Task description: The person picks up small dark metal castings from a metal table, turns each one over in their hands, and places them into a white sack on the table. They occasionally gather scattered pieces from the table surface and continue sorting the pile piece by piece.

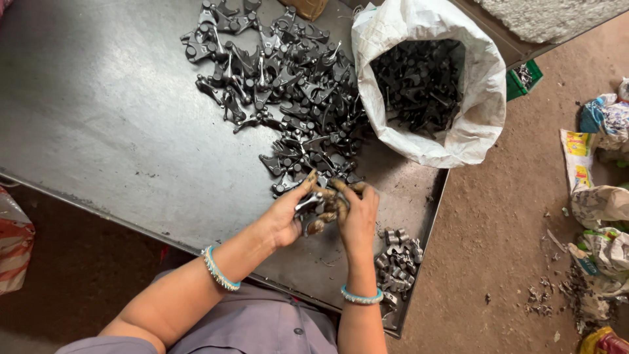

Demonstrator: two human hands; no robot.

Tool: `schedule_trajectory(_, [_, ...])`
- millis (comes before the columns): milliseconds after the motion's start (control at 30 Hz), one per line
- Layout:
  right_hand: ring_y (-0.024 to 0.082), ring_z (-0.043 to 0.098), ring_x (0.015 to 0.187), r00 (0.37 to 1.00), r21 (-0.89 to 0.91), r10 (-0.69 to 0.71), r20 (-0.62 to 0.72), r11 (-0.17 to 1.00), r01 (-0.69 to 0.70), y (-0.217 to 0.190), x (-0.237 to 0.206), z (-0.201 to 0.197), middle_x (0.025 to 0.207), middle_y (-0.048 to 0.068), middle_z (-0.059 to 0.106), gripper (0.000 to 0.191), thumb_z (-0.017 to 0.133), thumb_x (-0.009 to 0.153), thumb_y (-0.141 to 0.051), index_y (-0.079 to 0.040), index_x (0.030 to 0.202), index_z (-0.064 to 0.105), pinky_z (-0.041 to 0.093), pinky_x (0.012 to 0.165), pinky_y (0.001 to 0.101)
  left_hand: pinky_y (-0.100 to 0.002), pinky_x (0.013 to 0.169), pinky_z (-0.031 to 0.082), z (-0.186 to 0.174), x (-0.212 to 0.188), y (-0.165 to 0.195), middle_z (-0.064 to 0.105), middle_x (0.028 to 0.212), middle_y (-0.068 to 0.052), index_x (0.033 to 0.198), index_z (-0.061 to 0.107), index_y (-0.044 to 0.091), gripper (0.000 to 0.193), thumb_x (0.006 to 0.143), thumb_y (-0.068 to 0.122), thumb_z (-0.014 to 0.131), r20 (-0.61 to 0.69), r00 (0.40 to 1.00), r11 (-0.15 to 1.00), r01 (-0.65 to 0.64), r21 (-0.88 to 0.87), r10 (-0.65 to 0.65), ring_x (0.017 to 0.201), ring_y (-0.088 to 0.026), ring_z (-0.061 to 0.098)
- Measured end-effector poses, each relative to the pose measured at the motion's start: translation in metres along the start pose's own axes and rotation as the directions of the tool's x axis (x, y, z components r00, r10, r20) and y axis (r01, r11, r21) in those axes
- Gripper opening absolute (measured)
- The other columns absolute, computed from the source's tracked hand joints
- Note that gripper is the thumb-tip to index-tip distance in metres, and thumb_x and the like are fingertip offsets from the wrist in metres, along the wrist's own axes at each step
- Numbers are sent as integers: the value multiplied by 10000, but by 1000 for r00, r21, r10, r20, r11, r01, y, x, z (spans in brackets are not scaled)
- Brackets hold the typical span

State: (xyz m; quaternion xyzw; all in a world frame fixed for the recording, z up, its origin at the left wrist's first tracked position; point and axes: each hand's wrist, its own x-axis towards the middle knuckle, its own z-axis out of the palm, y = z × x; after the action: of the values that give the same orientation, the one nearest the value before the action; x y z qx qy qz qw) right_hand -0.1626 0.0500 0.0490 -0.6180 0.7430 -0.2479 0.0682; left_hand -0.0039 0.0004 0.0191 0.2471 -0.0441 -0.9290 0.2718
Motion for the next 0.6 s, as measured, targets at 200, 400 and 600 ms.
schedule_trajectory(200, [369, 506, 1194, 995, -164, 49, -89, 984, -63, -5, -31, -11, 1286, 114, 603, 390, 889, 638, -124, -160, 1013, 791, 396, 1007, 480, -483, 1009, 594, 113, 60, 38, 547, 1277, -197, 1300, 543, -47, 649, 1045, 549, 497, 40, 982, 967, -172, -187, 183, 1152, -304, 588])
schedule_trajectory(400, [313, 597, 1151, 1000, 50, -6, 5, 999, 5, 8, -54, -14, 1262, 90, 691, 457, 836, 689, -74, -64, 1131, 723, 492, 983, 416, -560, 1236, 178, 189, 127, 64, 80, 1702, -17, 1622, 55, 245, 762, 982, 536, 351, 296, 878, 900, -422, 108, 376, 1528, -366, 108])
schedule_trajectory(600, [185, 705, 894, 963, 315, 269, -34, 917, -245, 42, -55, 0, 1023, 80, 740, 266, 785, 878, -105, -39, 1119, 693, 560, 816, 330, -394, 919, 569, 96, 74, 43, 675, 1302, -150, 1379, 618, 62, 444, 1039, 345, 581, 271, 918, 820, -385, 425, 290, 1156, -284, 666])
